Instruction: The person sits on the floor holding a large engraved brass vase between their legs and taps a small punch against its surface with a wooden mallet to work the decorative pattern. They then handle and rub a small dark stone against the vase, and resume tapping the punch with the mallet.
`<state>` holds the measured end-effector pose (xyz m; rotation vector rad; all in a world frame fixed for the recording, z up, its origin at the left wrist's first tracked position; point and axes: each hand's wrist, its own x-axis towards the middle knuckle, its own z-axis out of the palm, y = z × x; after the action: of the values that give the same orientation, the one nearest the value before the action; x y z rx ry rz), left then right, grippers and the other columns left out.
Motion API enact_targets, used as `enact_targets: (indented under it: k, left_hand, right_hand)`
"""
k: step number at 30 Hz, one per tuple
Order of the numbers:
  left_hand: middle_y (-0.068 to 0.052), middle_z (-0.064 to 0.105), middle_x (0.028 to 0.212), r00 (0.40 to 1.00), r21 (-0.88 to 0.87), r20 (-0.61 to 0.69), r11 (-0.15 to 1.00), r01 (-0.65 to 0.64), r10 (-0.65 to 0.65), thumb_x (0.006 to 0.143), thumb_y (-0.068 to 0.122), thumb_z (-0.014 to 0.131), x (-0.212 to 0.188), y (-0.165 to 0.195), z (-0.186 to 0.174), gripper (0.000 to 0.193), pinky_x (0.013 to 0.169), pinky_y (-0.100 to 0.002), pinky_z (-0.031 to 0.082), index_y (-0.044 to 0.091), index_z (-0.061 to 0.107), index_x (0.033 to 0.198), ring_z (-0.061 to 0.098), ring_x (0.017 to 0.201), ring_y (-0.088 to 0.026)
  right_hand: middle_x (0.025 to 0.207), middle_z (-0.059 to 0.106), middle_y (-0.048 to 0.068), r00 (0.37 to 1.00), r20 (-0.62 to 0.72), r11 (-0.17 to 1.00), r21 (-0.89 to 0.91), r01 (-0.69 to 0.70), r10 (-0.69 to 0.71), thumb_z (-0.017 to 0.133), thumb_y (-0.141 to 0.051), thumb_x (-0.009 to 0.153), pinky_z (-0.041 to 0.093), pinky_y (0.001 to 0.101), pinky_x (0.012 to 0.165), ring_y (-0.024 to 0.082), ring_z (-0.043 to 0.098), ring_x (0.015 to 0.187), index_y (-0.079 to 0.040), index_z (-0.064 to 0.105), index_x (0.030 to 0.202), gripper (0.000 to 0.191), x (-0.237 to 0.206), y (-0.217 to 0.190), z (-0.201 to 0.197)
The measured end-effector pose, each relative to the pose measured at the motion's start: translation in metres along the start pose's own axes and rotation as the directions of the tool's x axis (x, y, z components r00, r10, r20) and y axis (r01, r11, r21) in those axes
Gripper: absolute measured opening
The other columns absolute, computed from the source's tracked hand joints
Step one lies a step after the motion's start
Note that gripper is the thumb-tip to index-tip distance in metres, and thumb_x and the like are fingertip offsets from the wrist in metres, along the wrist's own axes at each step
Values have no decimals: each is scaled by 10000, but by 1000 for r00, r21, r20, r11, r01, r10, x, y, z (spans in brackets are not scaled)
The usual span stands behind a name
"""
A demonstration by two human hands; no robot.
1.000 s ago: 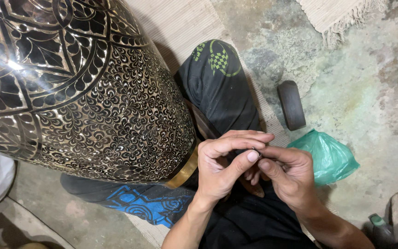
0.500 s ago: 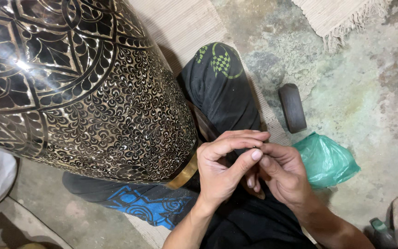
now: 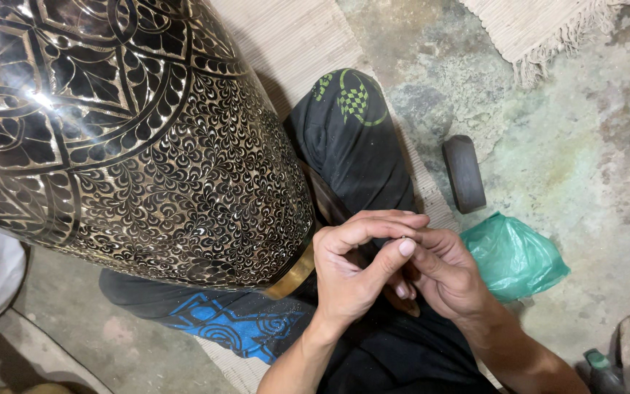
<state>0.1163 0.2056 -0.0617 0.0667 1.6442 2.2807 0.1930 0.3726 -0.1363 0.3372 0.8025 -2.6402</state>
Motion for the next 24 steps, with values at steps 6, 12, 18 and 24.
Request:
enact_targets:
  k: [6,12,18,24]
  left_hand:
    - [-192,769,1161,1000,22,17,1000,-9,9,938,-9,732,0,1,-2,90,980,-343,608,-6,767,1020,749,1101,-232]
    - [-180,763,1202,999,12,36,999,-33,32,965,-1,718,2,-4,-1,125,1102,-389,573,-5,766,1080,724,1218,-273]
    - [-161,754,1247,996,38,76,998,-40,37,970,21,716,3,-8,2,165,1195,-425,518,2,761,1128,693,1301,-296]
    - [-155,752,1258,994,28,99,998,-51,48,994,40,707,1,-7,1,166,1226,-432,509,3,760,1146,687,1328,-299]
  right_hand:
    - [911,714,158,1000,-15,999,-38,5,-6,614,-149,1063,544,297,614,198,668,700,64,666,1280,309,0,0,-2]
    - [906,732,117,957,-131,863,-477,170,-261,687,-99,1007,543,244,612,137,684,712,35,684,1278,302,-4,-4,9]
    - [1048,742,103,819,-2,390,-880,271,-574,776,-47,918,524,198,661,84,671,795,17,709,1170,268,-6,-15,27]
    - [991,758,102,766,24,182,-966,182,-642,823,-45,854,474,203,609,84,633,715,14,736,1098,266,-4,-24,45]
